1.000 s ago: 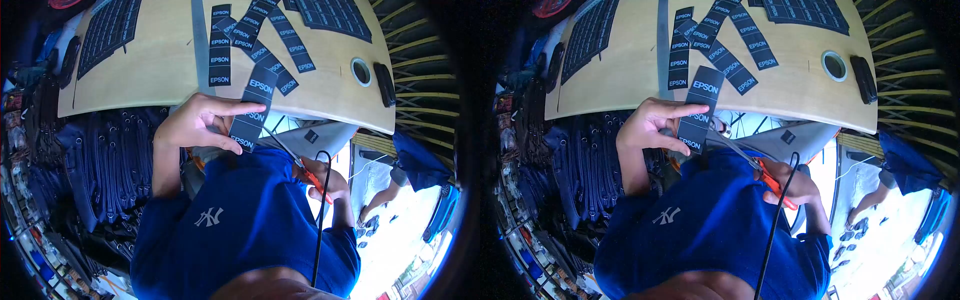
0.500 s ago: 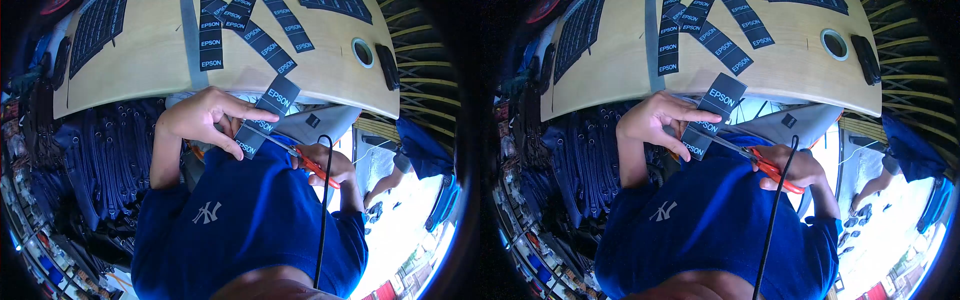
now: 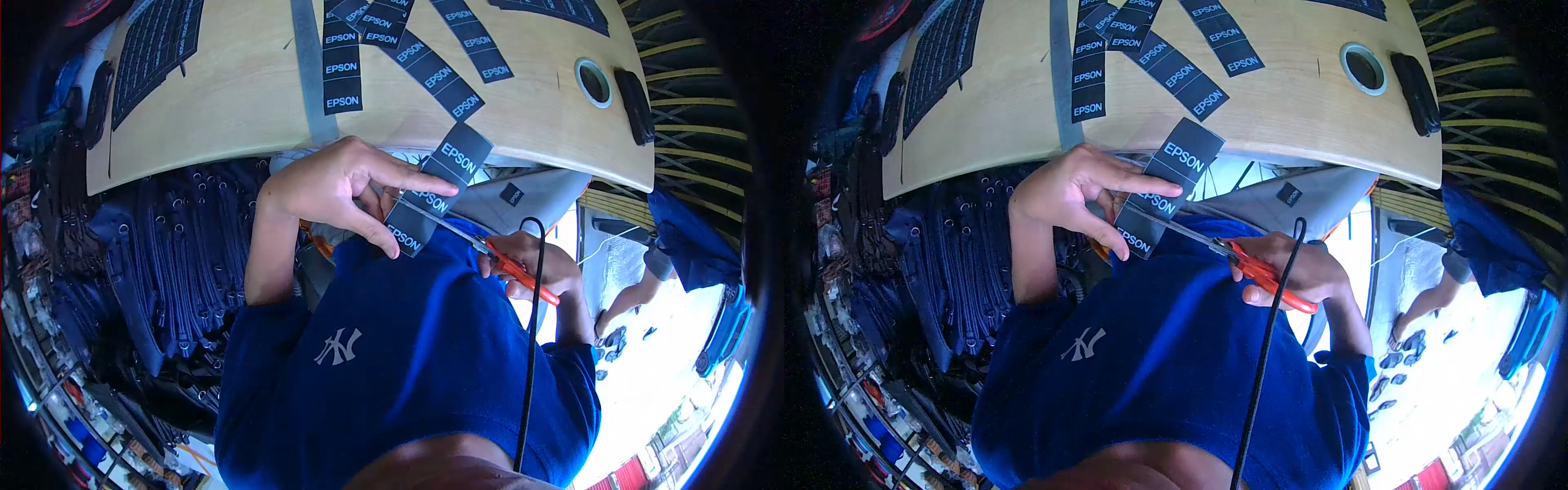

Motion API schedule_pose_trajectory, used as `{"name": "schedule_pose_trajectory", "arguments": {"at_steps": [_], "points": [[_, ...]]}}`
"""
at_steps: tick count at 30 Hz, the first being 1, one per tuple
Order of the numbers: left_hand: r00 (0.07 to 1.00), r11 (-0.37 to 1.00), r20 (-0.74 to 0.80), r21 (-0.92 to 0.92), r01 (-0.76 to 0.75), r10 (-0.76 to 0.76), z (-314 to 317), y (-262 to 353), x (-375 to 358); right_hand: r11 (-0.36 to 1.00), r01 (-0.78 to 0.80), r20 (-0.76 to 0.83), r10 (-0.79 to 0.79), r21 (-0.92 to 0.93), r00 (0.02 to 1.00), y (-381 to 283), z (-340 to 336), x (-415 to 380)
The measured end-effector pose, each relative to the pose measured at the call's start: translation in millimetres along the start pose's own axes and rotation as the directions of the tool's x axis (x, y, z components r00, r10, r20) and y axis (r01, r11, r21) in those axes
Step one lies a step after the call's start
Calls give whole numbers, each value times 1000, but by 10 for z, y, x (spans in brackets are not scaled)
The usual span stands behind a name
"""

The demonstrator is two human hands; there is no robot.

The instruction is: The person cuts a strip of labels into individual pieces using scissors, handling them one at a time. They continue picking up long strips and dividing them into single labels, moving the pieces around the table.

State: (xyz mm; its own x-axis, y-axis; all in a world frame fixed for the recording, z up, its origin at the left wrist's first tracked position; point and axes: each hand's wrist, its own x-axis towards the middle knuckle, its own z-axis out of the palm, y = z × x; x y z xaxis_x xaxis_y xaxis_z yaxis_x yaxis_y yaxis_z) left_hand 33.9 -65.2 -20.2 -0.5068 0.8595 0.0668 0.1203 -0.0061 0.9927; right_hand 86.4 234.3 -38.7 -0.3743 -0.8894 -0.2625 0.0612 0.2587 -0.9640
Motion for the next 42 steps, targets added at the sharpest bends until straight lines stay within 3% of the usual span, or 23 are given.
{"name": "schedule_pose_trajectory", "arguments": {"at_steps": [2,5,16,25,28,30,33,37,39,40,41,42], "points": [[995,994,22,-34,101,-100,-16,86,1,1000,9,-10,-9,7,1000,7,9,4],[992,992,18,-18,126,-126,-14,95,-6,1000,10,-26,-10,12,1000,-5,22,-4],[991,989,11,-66,134,-133,4,67,-22,998,23,-72,-27,-62,997,46,66,-14],[992,991,13,-60,124,-123,-24,99,-20,986,-86,-168,62,-139,984,53,107,-37],[991,989,18,-55,136,-135,-36,83,-28,987,44,-166,-70,-156,984,205,121,-30],[989,988,21,-48,148,-147,-48,97,-39,973,-31,-175,-9,-227,984,42,96,-5],[983,982,-9,-34,183,-184,-101,141,-82,980,-89,-175,58,-177,983,21,87,-23],[988,994,-111,17,110,-108,-268,306,-77,977,-154,-159,130,-147,979,-10,59,-49],[925,996,-367,-21,91,-92,-384,399,-24,981,-122,-188,93,-148,978,79,82,-71],[898,974,-430,144,174,-96,-540,429,-12,971,-196,-197,167,-139,966,65,79,-79],[898,972,-433,167,168,-81,-670,457,63,971,-182,-204,149,-157,968,65,78,-85],[833,957,-553,230,175,-20,-799,488,160,974,-183,-215,151,-137,965,79,76,-85]]}}
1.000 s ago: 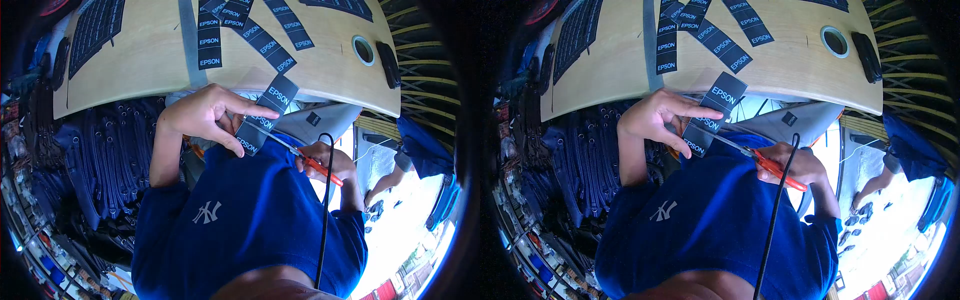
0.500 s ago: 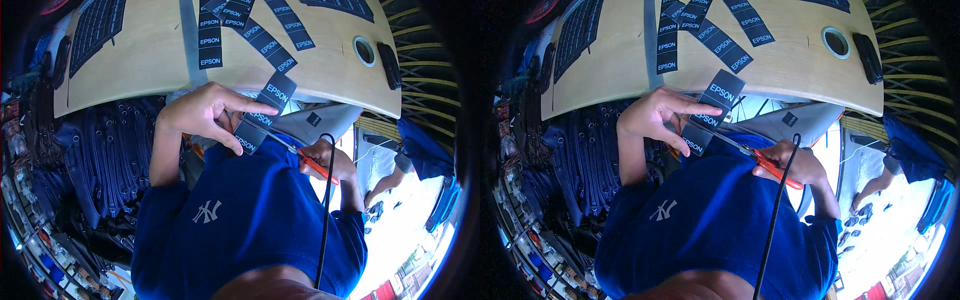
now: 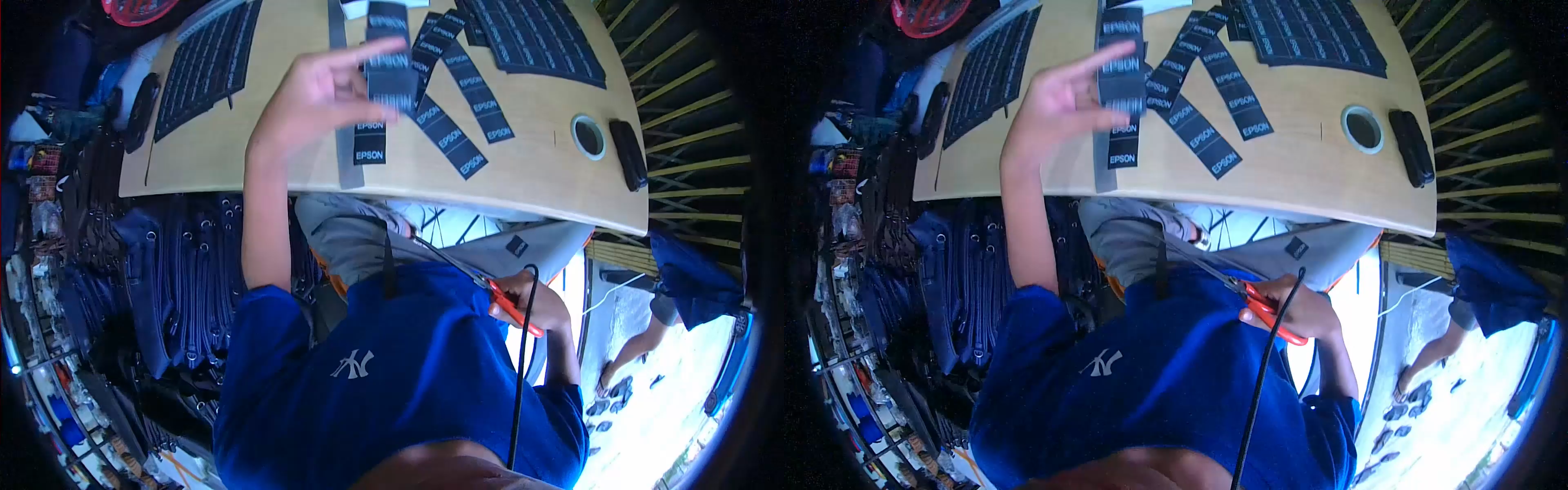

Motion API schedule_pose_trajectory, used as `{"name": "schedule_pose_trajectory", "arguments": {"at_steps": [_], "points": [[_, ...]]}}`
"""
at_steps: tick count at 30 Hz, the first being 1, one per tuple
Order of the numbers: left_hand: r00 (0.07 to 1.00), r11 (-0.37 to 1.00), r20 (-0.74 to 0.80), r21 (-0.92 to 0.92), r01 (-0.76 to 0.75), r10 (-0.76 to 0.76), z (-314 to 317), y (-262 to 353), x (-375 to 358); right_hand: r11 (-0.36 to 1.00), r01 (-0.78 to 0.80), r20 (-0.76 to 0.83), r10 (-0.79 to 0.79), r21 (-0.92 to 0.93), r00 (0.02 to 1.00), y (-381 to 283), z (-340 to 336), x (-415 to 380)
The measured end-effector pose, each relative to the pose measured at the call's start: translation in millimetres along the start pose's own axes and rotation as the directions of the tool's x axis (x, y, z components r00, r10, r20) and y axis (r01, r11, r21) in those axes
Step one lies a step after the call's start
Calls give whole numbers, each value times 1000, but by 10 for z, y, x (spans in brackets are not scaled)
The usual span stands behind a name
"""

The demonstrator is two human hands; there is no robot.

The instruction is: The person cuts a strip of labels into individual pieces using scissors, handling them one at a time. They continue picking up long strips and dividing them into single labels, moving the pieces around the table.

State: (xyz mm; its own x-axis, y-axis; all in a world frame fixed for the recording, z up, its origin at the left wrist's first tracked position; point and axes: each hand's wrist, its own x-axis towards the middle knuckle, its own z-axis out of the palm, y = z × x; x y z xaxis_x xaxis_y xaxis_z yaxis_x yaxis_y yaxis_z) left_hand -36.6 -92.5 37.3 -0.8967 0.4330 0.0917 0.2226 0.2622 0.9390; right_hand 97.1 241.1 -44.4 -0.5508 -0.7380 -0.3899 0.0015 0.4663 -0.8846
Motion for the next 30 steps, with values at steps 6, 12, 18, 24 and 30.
{"name": "schedule_pose_trajectory", "arguments": {"at_steps": [6,12,18,24,30], "points": [[921,962,-337,249,-110,193,-634,-234,1146,999,53,-90,-53,2,995,57,49,-28],[847,795,-418,606,-11,330,-840,-679,1522,998,62,-297,-53,22,953,30,213,-13],[841,953,-522,302,29,140,-541,-366,964,956,218,-373,-133,195,918,51,390,317],[868,727,-330,685,-50,370,-410,-604,877,901,396,-366,-313,178,876,-118,325,561],[889,575,-146,804,-149,435,-312,-768,1070,914,367,-375,-284,171,882,-55,373,506]]}}
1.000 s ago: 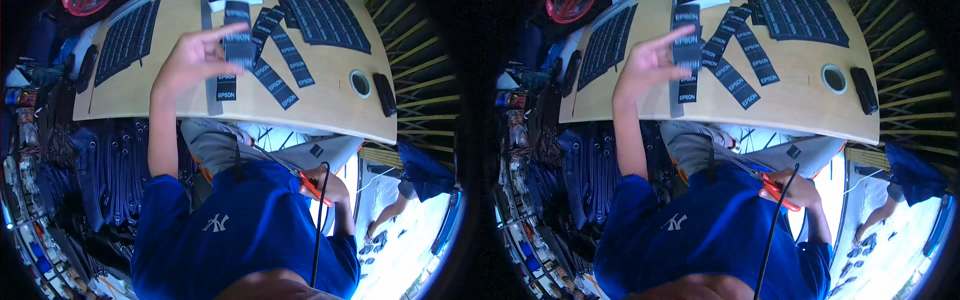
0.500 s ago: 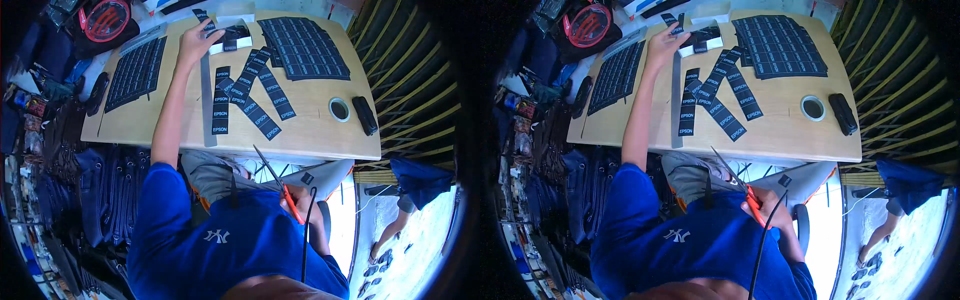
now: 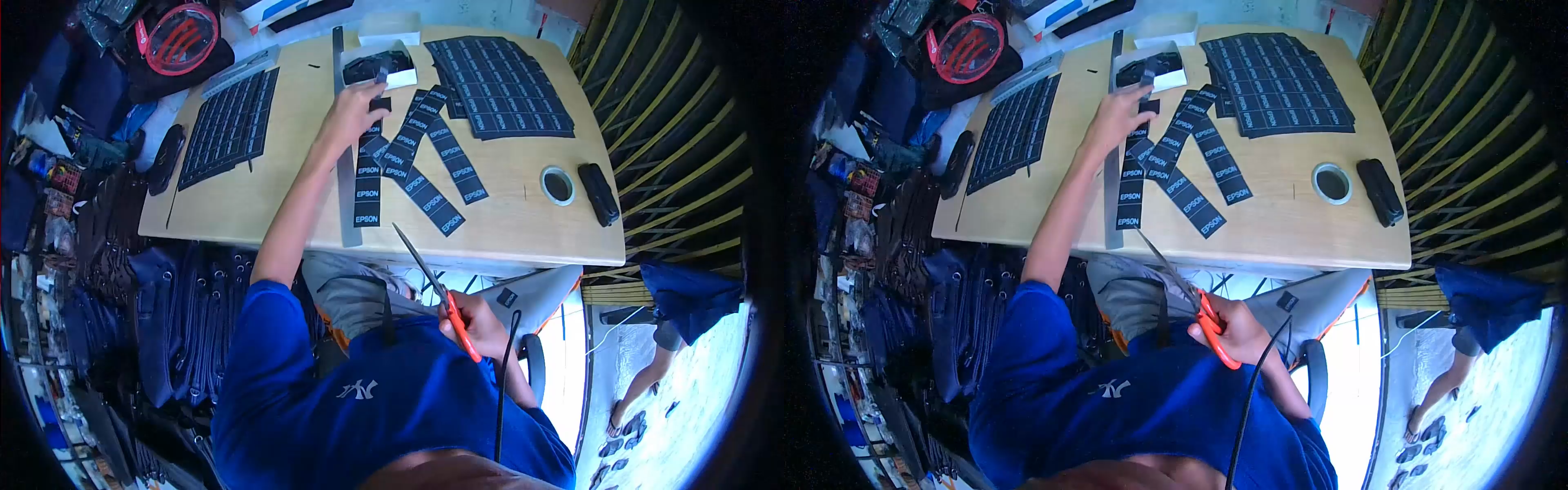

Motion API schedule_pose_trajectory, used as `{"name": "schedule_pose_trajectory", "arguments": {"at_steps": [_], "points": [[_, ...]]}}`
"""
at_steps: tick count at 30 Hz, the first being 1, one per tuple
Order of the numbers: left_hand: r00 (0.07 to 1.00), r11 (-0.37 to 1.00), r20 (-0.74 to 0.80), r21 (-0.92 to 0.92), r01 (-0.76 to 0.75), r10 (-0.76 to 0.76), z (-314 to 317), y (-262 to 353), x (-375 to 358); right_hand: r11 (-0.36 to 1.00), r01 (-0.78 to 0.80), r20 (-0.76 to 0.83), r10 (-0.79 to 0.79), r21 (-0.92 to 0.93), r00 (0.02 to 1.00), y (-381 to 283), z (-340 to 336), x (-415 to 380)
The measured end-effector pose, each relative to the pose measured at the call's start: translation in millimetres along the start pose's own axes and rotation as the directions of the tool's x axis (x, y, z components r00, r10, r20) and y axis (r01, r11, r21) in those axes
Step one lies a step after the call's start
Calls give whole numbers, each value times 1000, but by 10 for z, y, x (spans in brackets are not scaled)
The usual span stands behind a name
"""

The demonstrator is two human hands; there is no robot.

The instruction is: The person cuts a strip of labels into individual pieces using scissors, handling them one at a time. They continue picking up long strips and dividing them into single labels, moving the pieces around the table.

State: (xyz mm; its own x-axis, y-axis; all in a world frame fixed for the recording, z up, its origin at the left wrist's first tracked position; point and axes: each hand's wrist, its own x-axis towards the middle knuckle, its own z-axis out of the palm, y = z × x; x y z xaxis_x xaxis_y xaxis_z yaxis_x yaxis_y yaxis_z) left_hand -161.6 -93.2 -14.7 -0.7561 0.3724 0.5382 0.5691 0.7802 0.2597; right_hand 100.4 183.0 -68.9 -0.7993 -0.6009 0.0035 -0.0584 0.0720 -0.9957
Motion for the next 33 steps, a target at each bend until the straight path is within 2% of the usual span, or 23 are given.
{"name": "schedule_pose_trajectory", "arguments": {"at_steps": [1,3,5,6,7,9,12,14,15,17,18,19,21,22,23,25,26,27,29,33], "points": [[1000,1000,-4,-2,-7,7,-5,66,12,1000,0,-33,1,30,999,52,11,-27],[974,976,161,-119,180,-160,-11,136,1,999,44,-53,-43,28,998,89,14,-60],[982,982,111,-94,166,-156,116,-50,-42,993,-60,-49,65,98,997,52,10,-102],[984,973,109,-165,160,-143,126,-83,-38,999,6,-59,-3,53,998,112,12,-105],[986,960,106,-235,152,-131,131,-116,-43,998,4,-53,-1,55,999,113,1,-120],[983,961,115,-220,167,-144,132,-121,-37,992,-75,-13,77,99,997,73,-16,-132],[986,982,149,-155,104,-81,50,-48,83,999,5,-34,-4,38,999,69,-8,-114],[996,989,-81,-142,-44,33,-97,28,229,998,-15,-38,17,59,999,66,-6,-110],[996,989,-82,-142,-48,37,-153,30,312,996,-40,-32,43,78,999,62,-3,-109],[982,999,-187,3,-40,40,-233,-53,537,997,-44,-33,47,69,998,65,4,-105],[976,997,-201,14,-79,80,-217,-159,629,997,-51,-33,53,63,998,69,10,-102],[975,997,-206,16,-78,80,-206,-220,658,997,-49,-32,51,57,998,79,19,-104],[996,996,-80,86,-19,26,-168,-285,688,1000,-1,-44,1,18,999,91,33,-119],[991,993,-113,110,-51,64,-137,-289,674,997,-66,-24,67,27,997,42,28,-137],[991,992,-110,105,-64,75,-104,-299,665,997,-65,-37,66,28,997,46,34,-131],[969,949,-141,-273,157,-201,-150,-37,492,999,24,-114,-20,33,993,78,90,-134],[930,864,-34,-384,325,-365,-314,222,383,988,-58,-108,73,140,991,-49,90,-129],[929,862,-19,-380,336,-370,-351,383,243,984,-55,-142,79,167,987,-74,107,-103],[937,581,-51,-795,171,-346,-371,694,-40,981,71,-207,-34,179,978,-59,97,0],[892,459,216,-795,397,-396,-608,1342,-664,941,186,-370,-72,282,926,-203,101,283]]}}
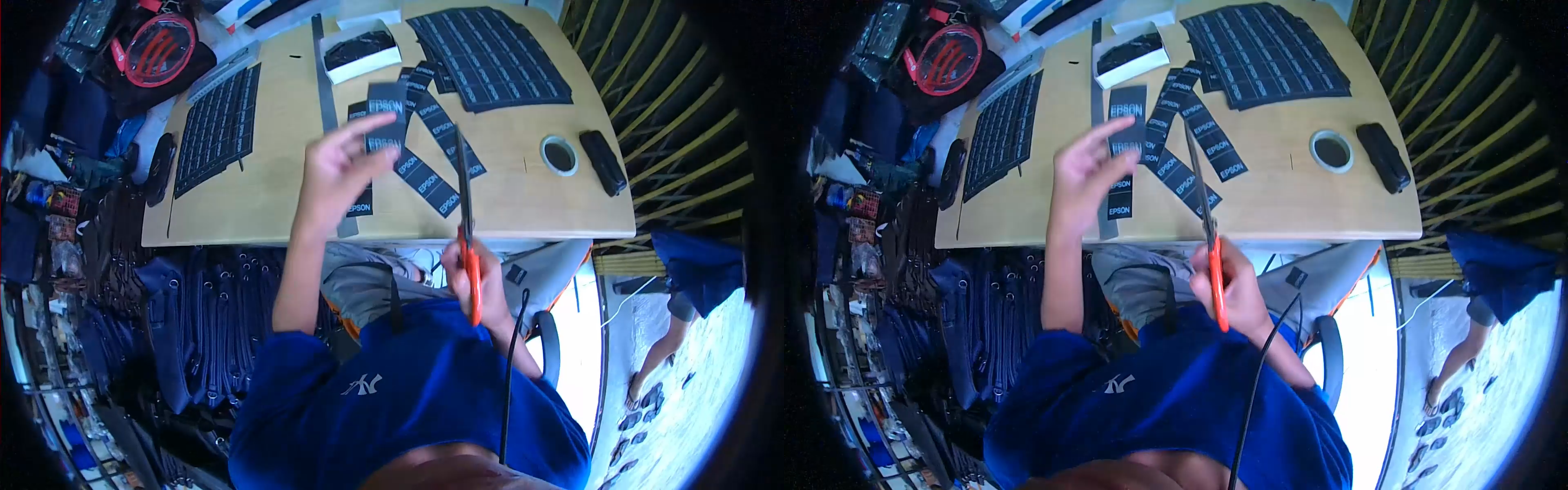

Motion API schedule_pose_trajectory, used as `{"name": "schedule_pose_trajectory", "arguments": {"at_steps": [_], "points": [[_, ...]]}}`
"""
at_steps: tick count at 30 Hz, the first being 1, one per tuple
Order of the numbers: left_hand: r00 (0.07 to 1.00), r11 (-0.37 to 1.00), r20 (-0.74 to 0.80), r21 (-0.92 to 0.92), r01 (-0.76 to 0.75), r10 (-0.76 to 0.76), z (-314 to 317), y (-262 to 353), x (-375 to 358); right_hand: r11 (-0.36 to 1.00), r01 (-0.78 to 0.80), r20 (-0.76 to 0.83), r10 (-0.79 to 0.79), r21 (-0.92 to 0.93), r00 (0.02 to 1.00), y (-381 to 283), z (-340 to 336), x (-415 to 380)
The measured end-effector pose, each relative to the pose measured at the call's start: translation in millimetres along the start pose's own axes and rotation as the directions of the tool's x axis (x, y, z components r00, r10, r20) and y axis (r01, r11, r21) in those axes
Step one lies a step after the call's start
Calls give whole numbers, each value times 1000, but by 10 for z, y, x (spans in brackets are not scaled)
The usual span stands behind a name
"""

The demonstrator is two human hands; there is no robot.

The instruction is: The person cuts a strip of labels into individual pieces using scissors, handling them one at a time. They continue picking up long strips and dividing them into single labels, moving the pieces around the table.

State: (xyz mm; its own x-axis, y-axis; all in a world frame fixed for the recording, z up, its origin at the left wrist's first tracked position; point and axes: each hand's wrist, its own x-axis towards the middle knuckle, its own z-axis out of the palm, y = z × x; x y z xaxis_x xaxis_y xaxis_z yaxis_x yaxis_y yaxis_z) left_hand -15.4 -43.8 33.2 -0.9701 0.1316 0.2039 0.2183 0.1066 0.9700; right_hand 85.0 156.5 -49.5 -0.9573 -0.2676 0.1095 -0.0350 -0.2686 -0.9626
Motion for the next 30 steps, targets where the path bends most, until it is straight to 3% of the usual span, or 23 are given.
{"name": "schedule_pose_trajectory", "arguments": {"at_steps": [2,3,4,8,10,12,14,15,18,21,24,26,27,28,30], "points": [[999,1000,32,-3,30,-29,105,-47,-309,1000,2,-29,-1,24,1000,-153,54,156],[998,999,49,-5,44,-44,167,-71,-433,998,33,-76,-37,-55,996,-178,91,227],[999,988,46,-155,-3,10,289,-95,-523,998,19,-92,-24,-52,995,-212,117,273],[994,956,97,-285,68,-41,406,-123,-779,993,-110,-84,112,36,990,-237,125,316],[999,995,46,-95,-15,20,381,-63,-820,990,-120,-49,124,68,991,-246,129,316],[999,996,43,-88,24,-20,370,-46,-848,989,-145,-42,146,41,988,-258,104,295],[985,987,102,71,-144,136,319,-103,-827,991,-132,-14,132,-20,991,-203,81,287],[986,987,101,74,-140,132,283,-117,-833,991,-135,-12,135,-17,991,-197,85,279],[990,992,100,69,-106,99,234,-163,-843,991,-132,-7,132,27,991,-181,92,260],[994,994,52,43,-99,97,278,-196,-850,989,-134,2,134,-57,991,-178,74,243],[1000,999,27,46,4,-6,247,-152,-846,994,-56,78,63,-93,995,-200,14,203],[995,991,86,-119,67,-57,201,-73,-834,1000,26,177,-23,-12,984,-183,-90,136],[986,992,165,-114,46,-27,129,-69,-808,996,-79,201,87,-48,976,-171,-158,73],[987,992,157,-115,48,-30,70,-59,-793,992,-52,192,74,-115,979,-184,-205,45],[945,975,298,-134,179,-133,-39,-32,-786,964,-113,250,174,-241,953,-162,-348,-83]]}}
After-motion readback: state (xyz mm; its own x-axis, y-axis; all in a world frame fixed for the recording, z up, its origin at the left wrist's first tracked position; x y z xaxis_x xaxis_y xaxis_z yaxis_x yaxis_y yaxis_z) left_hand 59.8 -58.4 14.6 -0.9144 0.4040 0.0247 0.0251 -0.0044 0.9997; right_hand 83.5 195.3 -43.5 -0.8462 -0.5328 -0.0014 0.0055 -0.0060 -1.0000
